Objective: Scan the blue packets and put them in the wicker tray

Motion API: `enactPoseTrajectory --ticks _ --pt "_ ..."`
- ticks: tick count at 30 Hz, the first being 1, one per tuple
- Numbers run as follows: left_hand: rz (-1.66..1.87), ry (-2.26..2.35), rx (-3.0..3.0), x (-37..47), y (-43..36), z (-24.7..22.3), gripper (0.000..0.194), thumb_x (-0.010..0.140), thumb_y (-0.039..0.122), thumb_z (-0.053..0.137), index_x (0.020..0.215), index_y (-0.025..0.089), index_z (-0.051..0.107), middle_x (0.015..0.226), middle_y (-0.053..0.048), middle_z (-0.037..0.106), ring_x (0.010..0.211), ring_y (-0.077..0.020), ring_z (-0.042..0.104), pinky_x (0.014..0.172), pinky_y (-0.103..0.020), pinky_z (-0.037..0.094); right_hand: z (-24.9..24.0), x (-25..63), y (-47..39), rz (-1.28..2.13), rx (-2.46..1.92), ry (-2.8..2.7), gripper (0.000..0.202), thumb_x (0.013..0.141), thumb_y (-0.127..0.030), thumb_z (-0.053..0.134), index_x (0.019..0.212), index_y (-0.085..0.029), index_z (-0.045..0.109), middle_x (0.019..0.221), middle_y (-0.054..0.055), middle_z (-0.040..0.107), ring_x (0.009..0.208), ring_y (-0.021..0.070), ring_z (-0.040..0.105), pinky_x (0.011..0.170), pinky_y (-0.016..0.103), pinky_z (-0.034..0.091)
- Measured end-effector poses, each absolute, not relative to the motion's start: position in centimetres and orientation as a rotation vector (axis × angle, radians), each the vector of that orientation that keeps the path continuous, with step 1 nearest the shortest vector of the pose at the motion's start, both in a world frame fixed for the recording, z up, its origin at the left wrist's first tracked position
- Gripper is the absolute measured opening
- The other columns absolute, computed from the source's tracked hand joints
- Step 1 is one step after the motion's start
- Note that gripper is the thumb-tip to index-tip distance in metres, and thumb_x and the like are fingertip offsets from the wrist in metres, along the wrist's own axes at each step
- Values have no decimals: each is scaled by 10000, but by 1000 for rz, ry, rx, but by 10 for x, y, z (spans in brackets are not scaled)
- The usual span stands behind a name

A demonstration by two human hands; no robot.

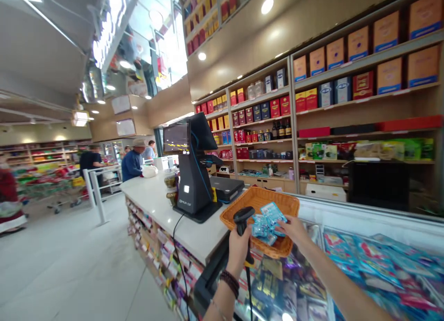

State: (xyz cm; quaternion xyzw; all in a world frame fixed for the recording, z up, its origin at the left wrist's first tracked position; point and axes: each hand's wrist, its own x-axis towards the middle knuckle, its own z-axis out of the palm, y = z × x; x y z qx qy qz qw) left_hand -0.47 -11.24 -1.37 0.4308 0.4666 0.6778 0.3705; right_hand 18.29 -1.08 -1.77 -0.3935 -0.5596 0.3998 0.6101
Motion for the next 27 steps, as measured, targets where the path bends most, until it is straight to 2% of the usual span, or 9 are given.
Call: enactPoseTrajectory --ticks 3,6,9,11,17,23,27 --pt "1764 1256 1095 -26 -111 -20 652 616 806 807 613 231 500 441 39 485 382 -107 456 421 -249 397 -27 165 -4 1034 -920 -1244 227 493 -329 856 594 -267 663 560 42 734 602 325 784 603 422 674" --pt "1792 1289 1070 -38 -111 -25 674 593 830 801 610 229 497 460 27 510 382 -110 472 416 -246 397 -35 159 -1 1076 -910 -1183 278 482 -308 861 713 -275 711 864 117 845 893 369 824 761 451 680" --pt "1788 1301 1064 -39 -111 -27 668 599 821 808 617 221 514 467 22 523 392 -116 485 419 -244 399 -39 166 -1 1069 -893 -1130 353 482 -349 857 806 -278 738 1151 158 833 1168 395 760 930 481 642" --pt "1781 1271 1070 -33 -111 -26 654 610 802 817 625 219 522 473 26 524 398 -118 491 423 -246 408 -38 180 -4 1033 -876 -1129 386 492 -378 856 851 -271 765 1216 155 818 1235 399 728 999 496 613" --pt "1714 1123 1101 12 -112 -9 624 603 747 857 634 223 520 461 63 485 387 -107 474 421 -242 410 -23 273 -24 640 -1012 -1294 313 681 -465 752 899 -249 815 1107 130 848 1047 354 795 992 527 607" --pt "1580 927 1166 90 -117 13 579 612 671 889 644 212 536 488 58 512 412 -91 470 440 -226 427 -13 404 -72 386 -1313 -1225 229 728 -353 691 887 -226 796 1008 137 849 947 327 800 927 488 619" --pt "1462 850 1186 150 -125 8 574 612 673 885 660 216 543 502 58 515 405 -92 471 437 -230 442 -21 472 -126 235 -1533 -1165 220 749 -322 669 908 -214 777 1012 149 835 915 334 789 932 506 599"
